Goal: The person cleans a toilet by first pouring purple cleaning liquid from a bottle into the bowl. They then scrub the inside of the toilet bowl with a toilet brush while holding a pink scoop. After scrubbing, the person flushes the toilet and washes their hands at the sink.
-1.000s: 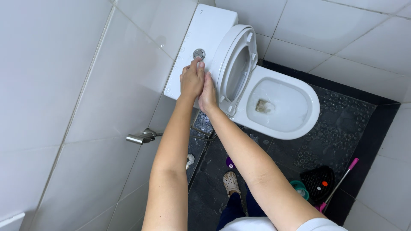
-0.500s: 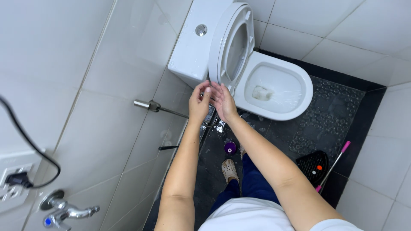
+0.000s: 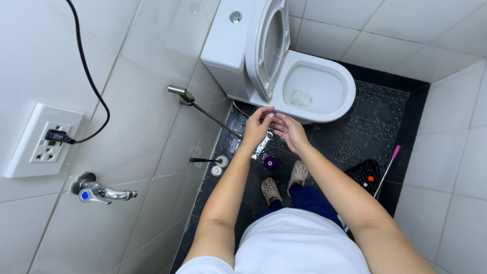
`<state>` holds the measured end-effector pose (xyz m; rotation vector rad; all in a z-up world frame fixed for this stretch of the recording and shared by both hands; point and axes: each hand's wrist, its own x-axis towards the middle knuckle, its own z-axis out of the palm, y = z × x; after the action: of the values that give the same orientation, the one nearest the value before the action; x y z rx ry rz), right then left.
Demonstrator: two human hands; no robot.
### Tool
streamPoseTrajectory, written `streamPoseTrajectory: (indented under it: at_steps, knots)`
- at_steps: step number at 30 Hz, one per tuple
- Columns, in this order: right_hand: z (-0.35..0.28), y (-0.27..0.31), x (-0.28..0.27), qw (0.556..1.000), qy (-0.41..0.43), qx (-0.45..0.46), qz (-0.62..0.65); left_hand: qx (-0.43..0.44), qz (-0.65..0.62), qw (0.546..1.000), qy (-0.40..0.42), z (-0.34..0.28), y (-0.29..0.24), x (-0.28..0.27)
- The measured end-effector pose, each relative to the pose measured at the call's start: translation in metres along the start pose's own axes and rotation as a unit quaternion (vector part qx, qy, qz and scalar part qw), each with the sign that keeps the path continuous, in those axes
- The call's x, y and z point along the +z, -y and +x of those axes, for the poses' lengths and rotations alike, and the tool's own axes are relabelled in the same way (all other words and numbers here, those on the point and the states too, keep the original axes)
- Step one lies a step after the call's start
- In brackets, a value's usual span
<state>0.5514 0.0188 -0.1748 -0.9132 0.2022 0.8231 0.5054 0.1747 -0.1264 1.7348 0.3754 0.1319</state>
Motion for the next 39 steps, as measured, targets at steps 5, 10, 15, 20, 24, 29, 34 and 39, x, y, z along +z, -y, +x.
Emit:
streamPoseTrajectory:
  at_steps: [5,10,15,20,24,29,34,39]
  knots:
    - [-0.031,-0.013,-0.024,0.998,-0.034,0.011,-0.042,0.012,0.032,0.999,0.007,-0.025,-0.012,0.011]
    - [-0.062,-0.021,-0.039,0.994,-0.03,0.021,-0.105,0.01,0.067,0.998,-0.001,-0.05,-0.02,0.02]
    - [-0.086,-0.015,-0.056,0.989,-0.018,0.023,-0.146,0.026,0.064,0.998,-0.014,-0.072,-0.032,0.039]
    - [-0.109,-0.015,-0.086,0.989,-0.005,0.024,-0.145,0.016,0.077,0.996,-0.033,-0.107,-0.055,0.066]
    - [-0.126,-0.017,-0.105,0.991,-0.006,0.031,-0.129,0.012,0.085,0.995,-0.048,-0.136,-0.069,0.083]
    - [-0.14,-0.022,-0.132,0.995,-0.009,0.037,-0.096,0.034,0.074,0.994,-0.067,-0.157,-0.058,0.106]
    - [-0.153,-0.021,-0.157,0.996,-0.019,0.042,-0.072,-0.008,0.059,0.996,-0.067,-0.176,-0.06,0.131]
    - [-0.163,-0.011,-0.16,0.997,-0.034,0.037,-0.059,0.024,0.059,0.996,-0.069,-0.182,-0.065,0.141]
